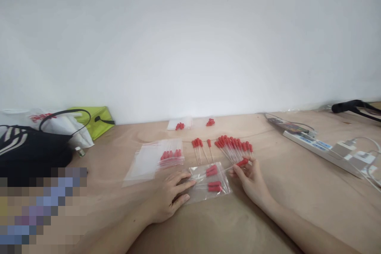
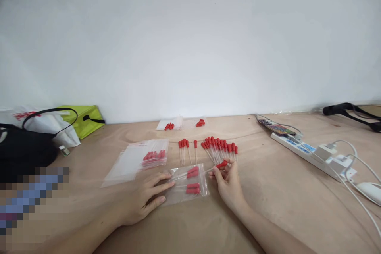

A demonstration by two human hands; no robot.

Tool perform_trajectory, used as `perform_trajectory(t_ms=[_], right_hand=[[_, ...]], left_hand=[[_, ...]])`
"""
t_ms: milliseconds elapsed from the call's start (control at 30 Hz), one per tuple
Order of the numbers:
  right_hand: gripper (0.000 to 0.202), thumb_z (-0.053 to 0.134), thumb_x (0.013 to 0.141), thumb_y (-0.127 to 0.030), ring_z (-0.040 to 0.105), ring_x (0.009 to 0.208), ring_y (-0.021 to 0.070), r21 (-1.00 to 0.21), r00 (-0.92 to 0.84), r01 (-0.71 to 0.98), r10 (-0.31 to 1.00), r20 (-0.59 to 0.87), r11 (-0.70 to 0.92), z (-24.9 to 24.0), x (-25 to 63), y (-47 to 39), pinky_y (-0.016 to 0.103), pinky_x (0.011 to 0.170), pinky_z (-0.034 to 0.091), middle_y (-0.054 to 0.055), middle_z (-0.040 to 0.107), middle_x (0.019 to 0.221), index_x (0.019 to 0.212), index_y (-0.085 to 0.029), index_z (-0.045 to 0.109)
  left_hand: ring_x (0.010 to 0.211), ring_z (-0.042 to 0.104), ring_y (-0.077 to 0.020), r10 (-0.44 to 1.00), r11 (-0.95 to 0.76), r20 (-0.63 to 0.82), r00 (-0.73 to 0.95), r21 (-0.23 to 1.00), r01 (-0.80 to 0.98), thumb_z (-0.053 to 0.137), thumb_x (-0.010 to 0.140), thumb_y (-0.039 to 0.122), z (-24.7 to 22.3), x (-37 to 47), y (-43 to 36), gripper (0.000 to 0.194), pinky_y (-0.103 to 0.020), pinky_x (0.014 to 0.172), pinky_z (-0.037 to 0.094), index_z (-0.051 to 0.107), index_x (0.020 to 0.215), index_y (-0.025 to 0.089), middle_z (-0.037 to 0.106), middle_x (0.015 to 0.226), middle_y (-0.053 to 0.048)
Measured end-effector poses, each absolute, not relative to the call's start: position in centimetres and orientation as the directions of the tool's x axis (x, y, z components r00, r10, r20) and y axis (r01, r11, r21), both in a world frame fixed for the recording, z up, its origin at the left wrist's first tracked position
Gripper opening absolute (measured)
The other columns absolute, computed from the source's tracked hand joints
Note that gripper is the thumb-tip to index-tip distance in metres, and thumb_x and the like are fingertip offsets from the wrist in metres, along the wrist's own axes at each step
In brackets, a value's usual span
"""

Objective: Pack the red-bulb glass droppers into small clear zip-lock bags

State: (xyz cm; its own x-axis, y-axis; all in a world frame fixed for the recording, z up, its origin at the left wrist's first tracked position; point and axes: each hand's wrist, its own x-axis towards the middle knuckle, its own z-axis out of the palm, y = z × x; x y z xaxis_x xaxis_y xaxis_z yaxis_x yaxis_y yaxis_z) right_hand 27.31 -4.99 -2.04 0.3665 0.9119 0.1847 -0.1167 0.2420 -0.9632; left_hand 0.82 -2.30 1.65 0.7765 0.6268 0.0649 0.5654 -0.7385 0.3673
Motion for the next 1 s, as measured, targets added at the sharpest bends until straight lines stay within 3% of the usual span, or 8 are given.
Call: perform_trajectory(t_ms=[267, 400, 533, 633, 800, 900, 1000], right_hand=[[0.046, 0.071, 0.054, -0.043, 0.059, 0.059, 0.0144, -0.981, 0.259, -0.166, 0.964, 0.055, 0.101, -1.6, 26.9, -5.1, 0.029, 0.059, 0.049, -0.004, 0.056, 0.061, 0.084, -0.019, 0.046], [0.038, 0.072, 0.051, -0.043, 0.052, 0.050, 0.0100, -0.997, 0.245, -0.068, 0.970, 0.005, 0.022, -1.8, 27.0, -4.8, 0.024, 0.048, 0.043, -0.003, 0.056, 0.058, 0.071, -0.016, 0.055], [0.037, 0.070, 0.054, -0.044, 0.047, 0.046, 0.0088, -0.999, 0.203, 0.050, 0.979, 0.014, 0.004, -2.2, 26.9, -4.6, 0.021, 0.041, 0.036, -0.002, 0.056, 0.057, 0.075, -0.015, 0.059], [0.036, 0.064, 0.061, -0.046, 0.050, 0.050, 0.0089, -0.996, 0.130, 0.086, 0.991, 0.034, 0.023, -2.3, 26.7, -4.6, 0.021, 0.045, 0.039, -0.001, 0.057, 0.062, 0.077, -0.015, 0.057], [0.036, 0.044, 0.076, -0.052, 0.041, 0.036, 0.0050, -0.990, -0.062, 0.140, 0.998, -0.003, 0.006, -1.7, 26.3, -5.0, 0.018, 0.034, 0.033, -0.005, 0.051, 0.054, 0.078, -0.017, 0.049], [0.033, 0.045, 0.076, -0.048, 0.039, 0.032, 0.0036, -0.990, -0.124, 0.142, 0.992, -0.018, 0.000, -1.3, 26.4, -5.2, 0.016, 0.031, 0.032, -0.006, 0.053, 0.058, 0.090, -0.019, 0.044], [0.034, 0.054, 0.071, -0.042, 0.040, 0.031, 0.0021, -0.985, -0.015, 0.172, 0.999, -0.035, -0.032, -1.0, 26.6, -5.0, 0.015, 0.029, 0.031, -0.005, 0.055, 0.068, 0.093, -0.020, 0.041]], left_hand=[[0.120, 0.034, -0.0242, 0.625, -0.741, 0.064, 0.778, 0.360, 0.566, 0.039, 0.086, 0.027, 1.6, 0.9, -2.2, 0.040, -0.044, 0.098, 0.030, 0.038, 0.126, 0.032, 0.038, 0.131, -0.004], [0.119, 0.034, -0.0238, 0.627, -0.740, 0.058, 0.776, 0.355, 0.571, 0.039, 0.086, 0.027, 1.8, 1.0, -2.2, 0.040, -0.043, 0.098, 0.030, 0.038, 0.126, 0.031, 0.039, 0.130, -0.004], [0.119, 0.035, -0.0238, 0.639, -0.732, 0.072, 0.766, 0.361, 0.577, 0.040, 0.086, 0.029, 1.6, 0.9, -2.2, 0.042, -0.044, 0.098, 0.030, 0.036, 0.128, 0.030, 0.040, 0.130, -0.004], [0.119, 0.035, -0.0239, 0.643, -0.730, 0.094, 0.760, 0.375, 0.572, 0.040, 0.086, 0.030, 1.1, 0.7, -2.1, 0.044, -0.043, 0.098, 0.031, 0.034, 0.129, 0.030, 0.040, 0.130, -0.004], [0.119, 0.036, -0.0238, 0.644, -0.732, 0.116, 0.756, 0.379, 0.566, 0.040, 0.086, 0.031, 0.8, 0.6, -2.1, 0.044, -0.043, 0.098, 0.031, 0.033, 0.129, 0.030, 0.042, 0.129, -0.004], [0.118, 0.037, -0.0229, 0.636, -0.737, 0.119, 0.763, 0.386, 0.554, 0.041, 0.086, 0.030, 1.1, 0.7, -2.2, 0.043, -0.042, 0.098, 0.031, 0.035, 0.128, 0.028, 0.044, 0.127, -0.004], [0.119, 0.036, -0.0227, 0.638, -0.732, 0.103, 0.763, 0.388, 0.560, 0.041, 0.085, 0.030, 1.1, 0.7, -2.1, 0.043, -0.042, 0.099, 0.030, 0.036, 0.128, 0.027, 0.043, 0.128, -0.005]])
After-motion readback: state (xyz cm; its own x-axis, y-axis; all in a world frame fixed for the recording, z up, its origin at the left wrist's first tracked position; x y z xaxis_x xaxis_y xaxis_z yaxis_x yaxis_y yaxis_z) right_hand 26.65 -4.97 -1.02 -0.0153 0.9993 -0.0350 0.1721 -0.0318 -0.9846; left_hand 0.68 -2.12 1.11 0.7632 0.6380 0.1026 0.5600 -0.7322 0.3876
